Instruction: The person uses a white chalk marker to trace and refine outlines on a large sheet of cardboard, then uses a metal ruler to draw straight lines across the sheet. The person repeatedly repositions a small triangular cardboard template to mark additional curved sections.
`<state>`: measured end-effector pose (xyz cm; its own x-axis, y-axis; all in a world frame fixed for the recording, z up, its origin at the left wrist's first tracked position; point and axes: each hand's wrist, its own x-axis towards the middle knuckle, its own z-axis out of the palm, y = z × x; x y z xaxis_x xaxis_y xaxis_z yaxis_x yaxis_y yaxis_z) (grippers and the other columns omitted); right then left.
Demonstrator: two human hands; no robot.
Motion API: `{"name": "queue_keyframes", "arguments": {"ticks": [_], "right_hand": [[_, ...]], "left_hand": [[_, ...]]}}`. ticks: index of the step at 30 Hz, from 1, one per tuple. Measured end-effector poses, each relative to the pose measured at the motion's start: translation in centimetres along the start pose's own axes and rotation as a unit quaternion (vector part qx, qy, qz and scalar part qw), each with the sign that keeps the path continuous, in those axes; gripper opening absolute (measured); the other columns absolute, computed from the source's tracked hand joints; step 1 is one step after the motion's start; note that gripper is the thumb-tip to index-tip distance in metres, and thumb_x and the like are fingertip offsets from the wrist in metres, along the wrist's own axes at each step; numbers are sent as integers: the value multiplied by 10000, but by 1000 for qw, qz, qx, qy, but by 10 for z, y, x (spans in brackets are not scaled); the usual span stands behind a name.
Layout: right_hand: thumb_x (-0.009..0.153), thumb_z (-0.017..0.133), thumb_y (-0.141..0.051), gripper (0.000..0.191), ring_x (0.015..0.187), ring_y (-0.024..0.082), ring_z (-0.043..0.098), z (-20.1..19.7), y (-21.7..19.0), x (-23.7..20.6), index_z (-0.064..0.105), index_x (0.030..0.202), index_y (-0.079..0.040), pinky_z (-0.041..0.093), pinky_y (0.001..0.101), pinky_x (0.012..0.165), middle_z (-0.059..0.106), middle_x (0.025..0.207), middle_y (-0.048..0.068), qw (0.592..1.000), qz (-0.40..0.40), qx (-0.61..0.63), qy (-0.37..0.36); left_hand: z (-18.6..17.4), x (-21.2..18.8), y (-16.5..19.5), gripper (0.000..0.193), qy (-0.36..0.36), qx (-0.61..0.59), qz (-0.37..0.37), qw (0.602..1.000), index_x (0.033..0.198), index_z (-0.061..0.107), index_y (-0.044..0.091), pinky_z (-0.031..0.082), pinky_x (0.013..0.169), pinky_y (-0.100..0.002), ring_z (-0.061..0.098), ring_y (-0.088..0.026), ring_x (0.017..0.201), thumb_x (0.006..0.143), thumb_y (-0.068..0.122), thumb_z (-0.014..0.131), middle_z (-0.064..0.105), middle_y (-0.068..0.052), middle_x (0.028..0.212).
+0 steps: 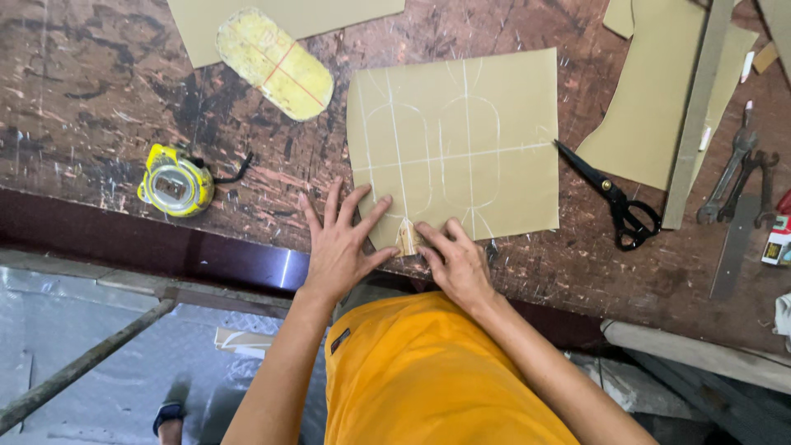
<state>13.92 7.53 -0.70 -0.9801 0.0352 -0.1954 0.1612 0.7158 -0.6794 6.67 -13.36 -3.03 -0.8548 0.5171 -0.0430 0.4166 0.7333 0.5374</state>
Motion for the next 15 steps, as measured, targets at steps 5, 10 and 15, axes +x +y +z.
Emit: {"name": "queue_keyframes", "arguments": {"ticks": [5,10,15], "right_hand": [[925,714,-134,388,704,311,675,4,0,-5,664,1308,-165,564,424,625,584,938,113,999,-24,-20,15],[933,698,-124,397,672,300,663,8,5,-7,672,1322,-197,558,422,601,557,903,104,997,-44,-58,5],[939,689,-120,432,641,280,648,10,9,-7,657,1360,-212,548,417,585,534,874,97,997,-50,-63,-3]], "left_hand": [[1,-1,-1,761,-6,13,14,1000,1454,557,387,-9,1112,-842,177,-430,1525,751,548,803,396,-94,1537],[2,-3,-1,600,-13,18,29,999,1355,638,408,-8,1070,-878,152,-479,1502,783,542,760,369,-133,1548],[5,-3,0,426,-22,40,55,997,1270,700,414,-16,1053,-890,142,-469,1516,867,548,683,375,-103,1558]]}}
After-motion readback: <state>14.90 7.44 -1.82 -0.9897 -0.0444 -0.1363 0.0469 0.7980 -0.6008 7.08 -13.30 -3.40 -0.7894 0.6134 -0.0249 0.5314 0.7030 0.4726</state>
